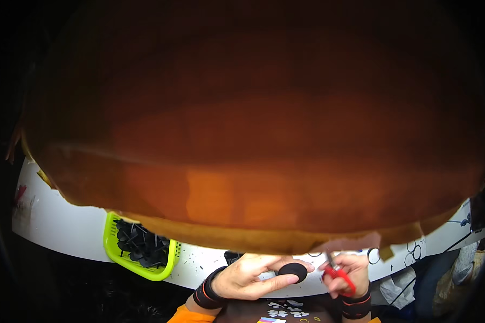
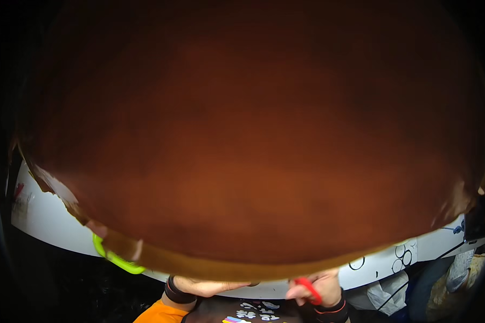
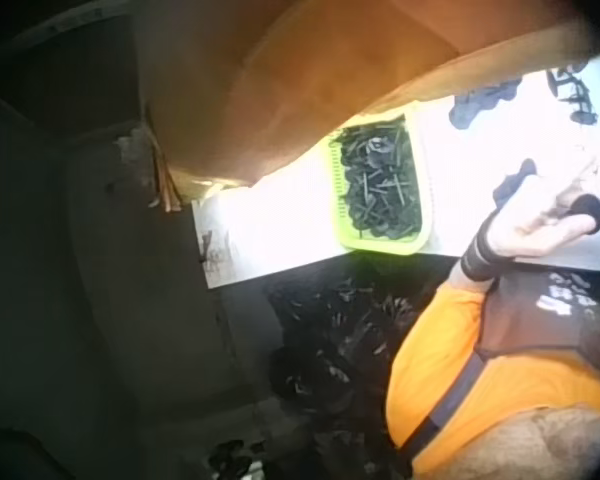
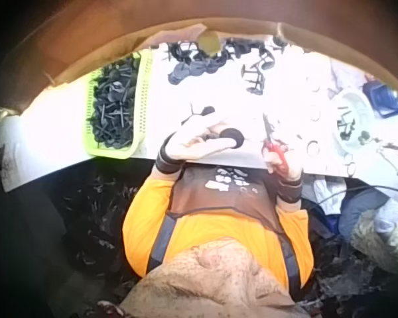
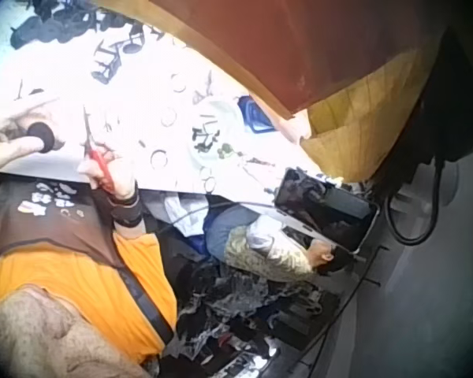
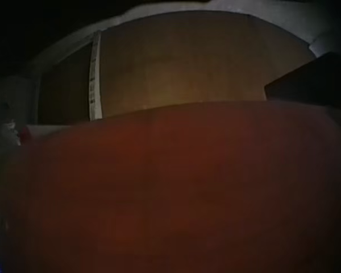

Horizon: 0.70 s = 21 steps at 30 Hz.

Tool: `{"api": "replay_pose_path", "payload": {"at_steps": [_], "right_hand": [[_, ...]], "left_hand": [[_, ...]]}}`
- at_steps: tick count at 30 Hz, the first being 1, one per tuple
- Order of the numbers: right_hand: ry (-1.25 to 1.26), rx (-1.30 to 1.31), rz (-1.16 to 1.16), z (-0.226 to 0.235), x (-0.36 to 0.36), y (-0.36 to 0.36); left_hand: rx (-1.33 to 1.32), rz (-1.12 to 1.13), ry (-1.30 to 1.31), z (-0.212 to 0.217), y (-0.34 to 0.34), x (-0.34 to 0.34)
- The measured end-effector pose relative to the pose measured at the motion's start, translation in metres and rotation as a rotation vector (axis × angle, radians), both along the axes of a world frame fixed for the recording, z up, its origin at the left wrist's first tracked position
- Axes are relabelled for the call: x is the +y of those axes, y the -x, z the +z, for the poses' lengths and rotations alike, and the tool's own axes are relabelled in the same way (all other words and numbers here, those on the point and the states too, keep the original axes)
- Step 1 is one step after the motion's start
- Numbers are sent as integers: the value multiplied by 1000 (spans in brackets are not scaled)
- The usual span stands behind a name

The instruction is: The person trims excess material from black plastic parts using pliers and scissors.

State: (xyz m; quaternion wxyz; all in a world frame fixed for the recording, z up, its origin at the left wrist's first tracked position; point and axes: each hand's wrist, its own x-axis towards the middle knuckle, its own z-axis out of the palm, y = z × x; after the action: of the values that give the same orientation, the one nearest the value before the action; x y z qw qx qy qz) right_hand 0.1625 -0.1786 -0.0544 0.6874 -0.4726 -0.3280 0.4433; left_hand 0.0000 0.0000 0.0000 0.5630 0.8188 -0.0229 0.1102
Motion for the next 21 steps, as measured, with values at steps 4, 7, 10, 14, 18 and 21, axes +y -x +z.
{"api": "replay_pose_path", "payload": {"at_steps": [4, 7, 10, 14, 18, 21], "right_hand": [[237, -513, -487, -8, 2, -34], [223, -1056, -473, -22, 11, -78], [314, -1629, -549, -34, 20, -103], [529, -1773, -561, -50, 27, -130], [579, -1742, -542, -44, 17, -126], [512, -1628, -398, -16, 13, -91]], "left_hand": [[-110, 26, 331, -16, -7, -10], [-123, 80, 588, -31, -2, -20], [-222, 174, 826, -36, -4, -29], [-234, 209, 905, -33, -5, -37], [-214, 438, 852, -36, -2, -41], [-38, 655, 741, -41, -3, -41]]}}
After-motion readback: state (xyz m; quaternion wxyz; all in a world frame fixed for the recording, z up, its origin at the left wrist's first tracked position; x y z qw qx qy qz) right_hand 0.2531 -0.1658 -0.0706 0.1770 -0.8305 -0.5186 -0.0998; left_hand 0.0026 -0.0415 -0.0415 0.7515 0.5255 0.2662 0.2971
